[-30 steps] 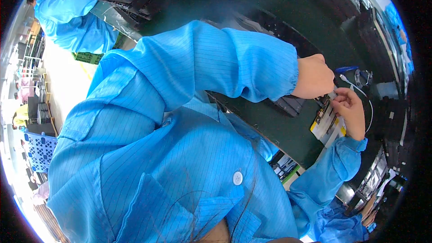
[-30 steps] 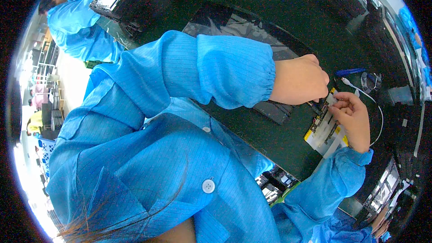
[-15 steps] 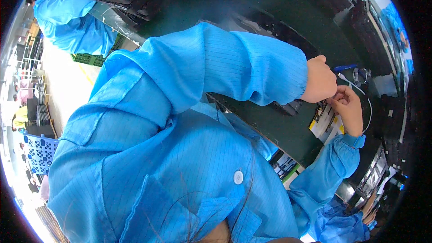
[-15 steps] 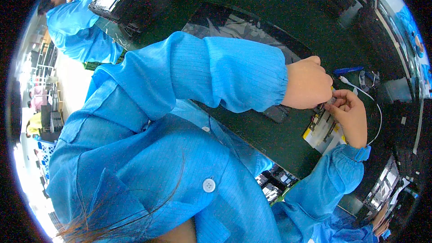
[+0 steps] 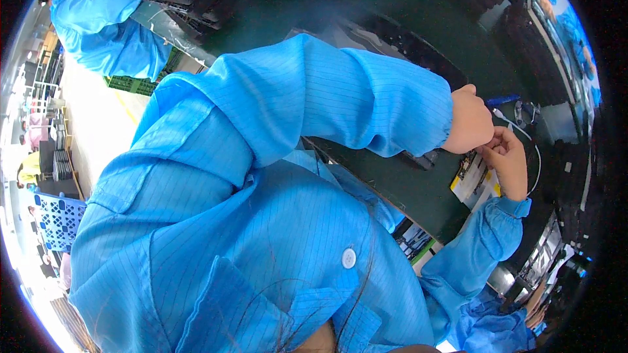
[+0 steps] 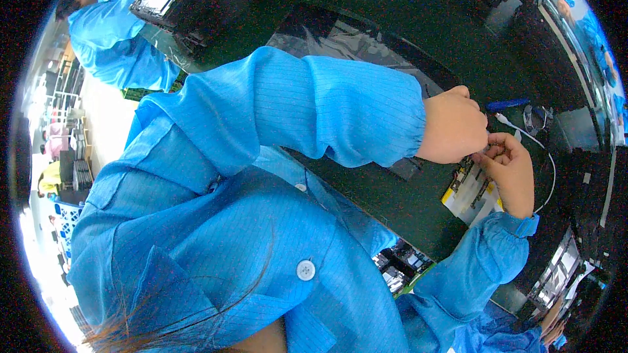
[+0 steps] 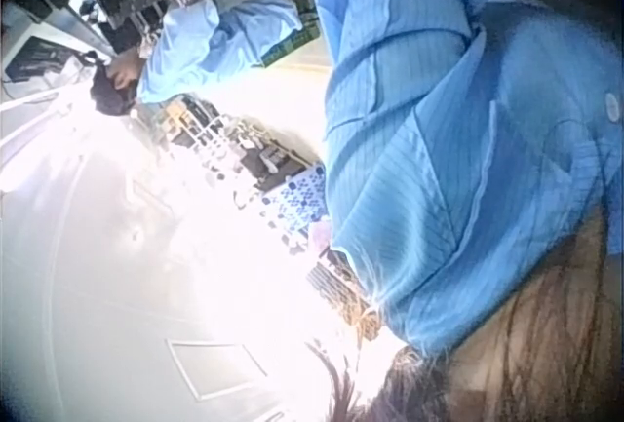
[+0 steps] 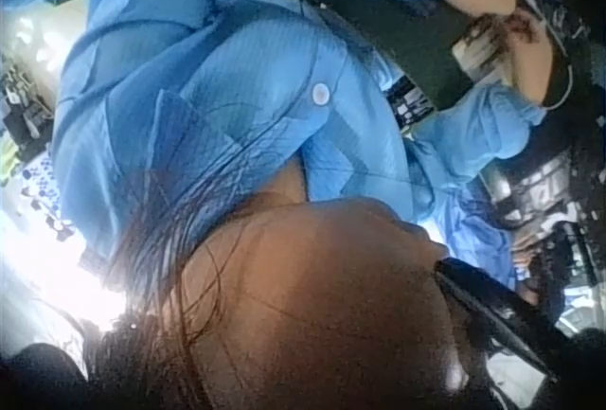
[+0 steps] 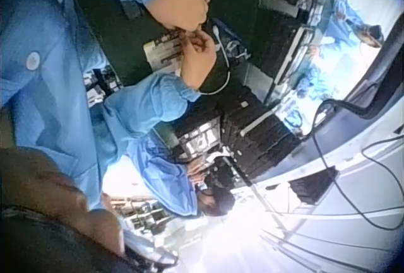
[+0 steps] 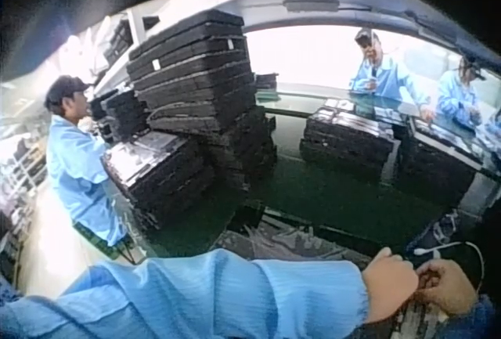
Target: The person tests tablet screens on an assembly line by connecting cables, tapping the touchscreens to run display tests, disconnecting them, and replacing them with new devices.
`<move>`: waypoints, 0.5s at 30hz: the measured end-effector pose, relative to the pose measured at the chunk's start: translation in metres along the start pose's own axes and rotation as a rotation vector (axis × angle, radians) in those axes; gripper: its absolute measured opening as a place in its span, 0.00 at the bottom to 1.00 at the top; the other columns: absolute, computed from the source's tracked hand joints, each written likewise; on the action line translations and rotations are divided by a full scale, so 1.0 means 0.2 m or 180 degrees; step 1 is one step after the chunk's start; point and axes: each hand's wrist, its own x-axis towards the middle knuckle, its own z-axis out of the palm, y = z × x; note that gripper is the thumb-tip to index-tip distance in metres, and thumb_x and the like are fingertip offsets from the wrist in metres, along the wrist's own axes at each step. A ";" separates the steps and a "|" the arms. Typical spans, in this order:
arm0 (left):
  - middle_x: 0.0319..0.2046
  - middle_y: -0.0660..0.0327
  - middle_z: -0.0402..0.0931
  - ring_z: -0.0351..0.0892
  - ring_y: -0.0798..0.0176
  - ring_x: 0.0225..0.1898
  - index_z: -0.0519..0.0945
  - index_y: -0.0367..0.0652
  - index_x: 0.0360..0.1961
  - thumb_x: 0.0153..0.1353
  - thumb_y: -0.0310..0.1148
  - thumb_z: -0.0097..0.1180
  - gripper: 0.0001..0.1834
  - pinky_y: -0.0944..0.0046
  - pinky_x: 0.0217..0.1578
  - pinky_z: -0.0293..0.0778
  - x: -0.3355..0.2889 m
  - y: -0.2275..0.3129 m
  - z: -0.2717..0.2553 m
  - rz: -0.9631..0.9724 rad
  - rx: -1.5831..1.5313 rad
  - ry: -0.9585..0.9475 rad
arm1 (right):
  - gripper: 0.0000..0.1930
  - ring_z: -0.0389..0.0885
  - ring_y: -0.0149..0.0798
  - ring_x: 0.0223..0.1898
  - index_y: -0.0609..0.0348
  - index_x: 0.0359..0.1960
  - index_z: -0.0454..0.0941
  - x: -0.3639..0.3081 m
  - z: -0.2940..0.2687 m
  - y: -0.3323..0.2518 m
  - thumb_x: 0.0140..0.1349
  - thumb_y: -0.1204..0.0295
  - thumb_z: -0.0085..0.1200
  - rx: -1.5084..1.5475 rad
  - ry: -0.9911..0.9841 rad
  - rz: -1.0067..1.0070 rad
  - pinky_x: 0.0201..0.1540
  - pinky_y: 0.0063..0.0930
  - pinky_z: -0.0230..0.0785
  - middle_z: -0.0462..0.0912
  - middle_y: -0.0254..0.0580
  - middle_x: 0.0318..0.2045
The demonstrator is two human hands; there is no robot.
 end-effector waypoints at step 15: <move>0.22 0.56 0.77 0.77 0.55 0.27 0.79 0.46 0.21 0.43 0.33 0.51 0.06 0.54 0.33 0.64 0.01 -0.01 0.04 0.0078 -0.0236 0.0140 | 0.13 0.67 0.19 0.20 0.62 0.35 0.71 0.00 0.00 0.00 0.45 0.80 0.54 -0.0142 -0.0004 0.0014 0.21 0.12 0.56 0.72 0.29 0.20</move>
